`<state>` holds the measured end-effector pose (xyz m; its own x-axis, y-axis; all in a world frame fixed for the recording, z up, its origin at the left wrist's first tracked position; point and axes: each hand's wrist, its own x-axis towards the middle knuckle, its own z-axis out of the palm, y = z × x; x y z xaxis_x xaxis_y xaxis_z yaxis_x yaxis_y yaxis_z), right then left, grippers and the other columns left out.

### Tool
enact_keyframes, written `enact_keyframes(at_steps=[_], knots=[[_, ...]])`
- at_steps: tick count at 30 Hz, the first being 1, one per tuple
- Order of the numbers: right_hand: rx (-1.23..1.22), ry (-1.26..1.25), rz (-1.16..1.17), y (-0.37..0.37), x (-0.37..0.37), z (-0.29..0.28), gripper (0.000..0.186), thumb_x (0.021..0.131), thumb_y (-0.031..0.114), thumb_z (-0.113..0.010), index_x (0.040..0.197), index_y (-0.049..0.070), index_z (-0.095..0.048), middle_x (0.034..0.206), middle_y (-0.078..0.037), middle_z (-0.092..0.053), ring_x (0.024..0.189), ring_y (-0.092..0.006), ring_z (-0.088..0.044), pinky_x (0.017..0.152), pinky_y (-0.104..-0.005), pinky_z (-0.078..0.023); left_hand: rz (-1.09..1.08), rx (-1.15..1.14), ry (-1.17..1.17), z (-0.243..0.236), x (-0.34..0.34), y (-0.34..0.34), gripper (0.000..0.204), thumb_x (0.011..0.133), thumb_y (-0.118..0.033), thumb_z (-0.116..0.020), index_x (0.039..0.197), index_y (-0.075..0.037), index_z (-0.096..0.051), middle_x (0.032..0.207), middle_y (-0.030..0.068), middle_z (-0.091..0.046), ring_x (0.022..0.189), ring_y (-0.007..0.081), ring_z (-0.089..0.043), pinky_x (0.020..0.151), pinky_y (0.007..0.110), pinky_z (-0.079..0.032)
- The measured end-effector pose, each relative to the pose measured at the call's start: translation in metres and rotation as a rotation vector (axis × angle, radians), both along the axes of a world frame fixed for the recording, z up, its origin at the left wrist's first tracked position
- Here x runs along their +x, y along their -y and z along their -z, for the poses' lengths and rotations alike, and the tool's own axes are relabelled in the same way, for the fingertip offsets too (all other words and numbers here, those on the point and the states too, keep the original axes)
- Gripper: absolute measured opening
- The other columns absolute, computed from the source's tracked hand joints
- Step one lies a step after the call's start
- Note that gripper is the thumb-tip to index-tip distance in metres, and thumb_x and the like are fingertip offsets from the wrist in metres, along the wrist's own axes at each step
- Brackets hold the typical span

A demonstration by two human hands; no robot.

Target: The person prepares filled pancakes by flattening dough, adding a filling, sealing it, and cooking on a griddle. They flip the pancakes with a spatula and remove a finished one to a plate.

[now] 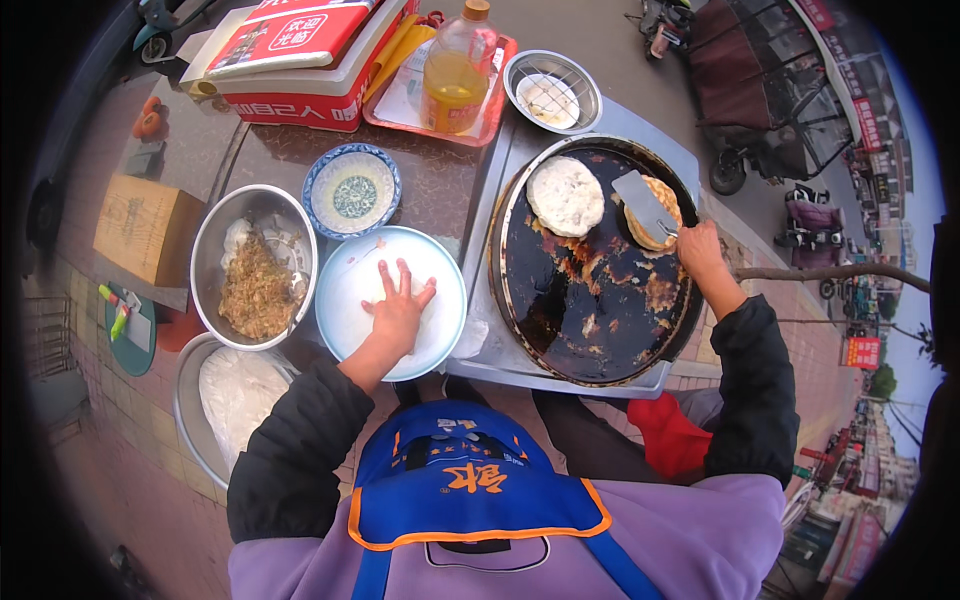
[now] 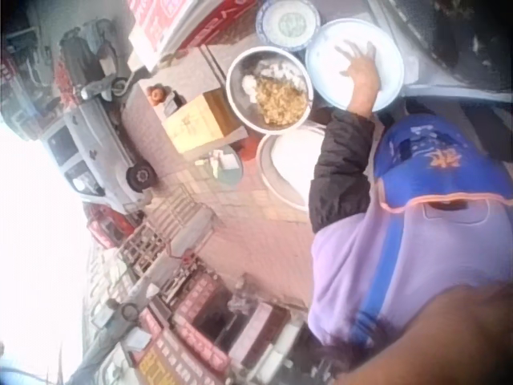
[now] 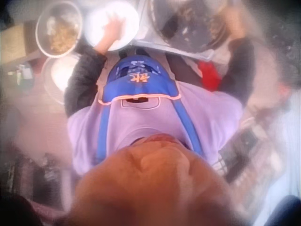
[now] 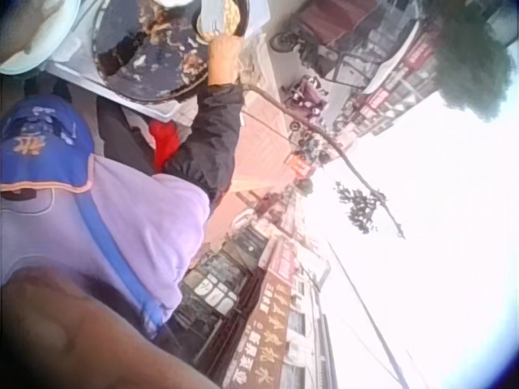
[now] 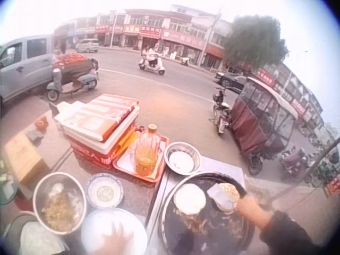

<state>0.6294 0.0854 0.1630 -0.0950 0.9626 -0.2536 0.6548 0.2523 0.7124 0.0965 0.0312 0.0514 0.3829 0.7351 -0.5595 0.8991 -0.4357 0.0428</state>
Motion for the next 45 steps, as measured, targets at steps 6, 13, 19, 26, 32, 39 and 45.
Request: enact_keyframes(at_steps=[6, 13, 19, 26, 32, 39, 45], knots=[[-0.452, 0.071, 0.376, 0.13, -0.013, 0.01, 0.031, 0.096, 0.033, -0.055, 0.097, 0.014, -0.079, 0.096, -0.007, -0.077, 0.098, -0.0241, -0.072, 0.08, -0.0393, -0.051, 0.058, 0.055, -0.064, 0.004, -0.001, -0.001, 0.141, 0.042, -0.036, -0.099, 0.158, -0.037, -0.018, 0.162, 0.0299, -0.009, 0.144, 0.0615, -0.009, 0.075, 0.061, -0.061], [-0.604, 0.096, 0.539, 0.119, -0.014, 0.062, 0.028, 0.09, 0.024, -0.063, 0.111, 0.011, -0.077, 0.12, -0.011, -0.072, 0.11, -0.0278, -0.07, 0.087, -0.04, -0.056, 0.013, 0.037, -0.047, 0.001, -0.001, 0.0, 0.14, 0.042, -0.032, -0.099, 0.157, -0.039, -0.019, 0.163, 0.0277, -0.008, 0.147, 0.0587, -0.008, 0.079, 0.062, -0.059], [-0.546, -0.306, 0.641, 0.06, 0.016, 0.082, 0.033, 0.093, 0.032, -0.061, 0.099, 0.003, -0.076, 0.106, -0.014, -0.074, 0.093, -0.0296, -0.072, 0.074, -0.0407, -0.055, -0.025, 0.031, -0.041, 0.002, 0.002, 0.001, 0.139, 0.044, -0.027, -0.099, 0.156, -0.041, -0.019, 0.164, 0.025, -0.01, 0.148, 0.0568, -0.008, 0.082, 0.066, -0.057], [-0.465, -2.322, 1.522, 0.061, 0.009, 0.069, 0.034, 0.107, 0.038, -0.045, 0.08, 0.017, -0.044, 0.06, 0.005, -0.03, 0.049, -0.0094, -0.026, 0.046, -0.0262, -0.026, -0.01, 0.056, -0.081, 0.007, 0.003, 0.002, 0.148, 0.038, -0.03, -0.1, 0.159, -0.042, -0.015, 0.164, 0.0271, -0.006, 0.149, 0.0543, -0.009, 0.079, 0.058, -0.061], [-0.307, -2.59, 1.49, 0.061, 0.03, 0.027, 0.03, 0.107, 0.031, -0.045, 0.084, 0.013, -0.051, 0.059, 0.005, -0.032, 0.047, -0.0087, -0.027, 0.046, -0.0255, -0.026, -0.046, 0.066, -0.044, 0.01, 0.003, 0.003, 0.145, 0.037, -0.023, -0.1, 0.158, -0.043, -0.021, 0.165, 0.0249, -0.007, 0.15, 0.0516, -0.011, 0.079, 0.06, -0.06], [-0.212, -2.634, 1.442, 0.047, 0.049, -0.01, 0.025, 0.106, 0.024, -0.047, 0.085, 0.011, -0.051, 0.06, 0.005, -0.035, 0.045, -0.0083, -0.027, 0.046, -0.0252, -0.026, -0.101, 0.071, 0.008, 0.016, 0.003, 0.005, 0.145, 0.033, -0.015, -0.099, 0.155, -0.043, -0.027, 0.166, 0.02, -0.008, 0.151, 0.0478, -0.009, 0.084, 0.064, -0.058], [-0.172, -2.675, 1.386, 0.037, 0.053, -0.019, 0.024, 0.105, 0.022, -0.049, 0.084, 0.01, -0.051, 0.061, 0.004, -0.034, 0.046, -0.0088, -0.027, 0.046, -0.0263, -0.024, -0.112, 0.031, 0.019, 0.017, 0.003, 0.002, 0.146, 0.034, -0.015, -0.1, 0.156, -0.043, -0.025, 0.167, 0.0188, -0.006, 0.152, 0.0471, -0.006, 0.085, 0.065, -0.057]])
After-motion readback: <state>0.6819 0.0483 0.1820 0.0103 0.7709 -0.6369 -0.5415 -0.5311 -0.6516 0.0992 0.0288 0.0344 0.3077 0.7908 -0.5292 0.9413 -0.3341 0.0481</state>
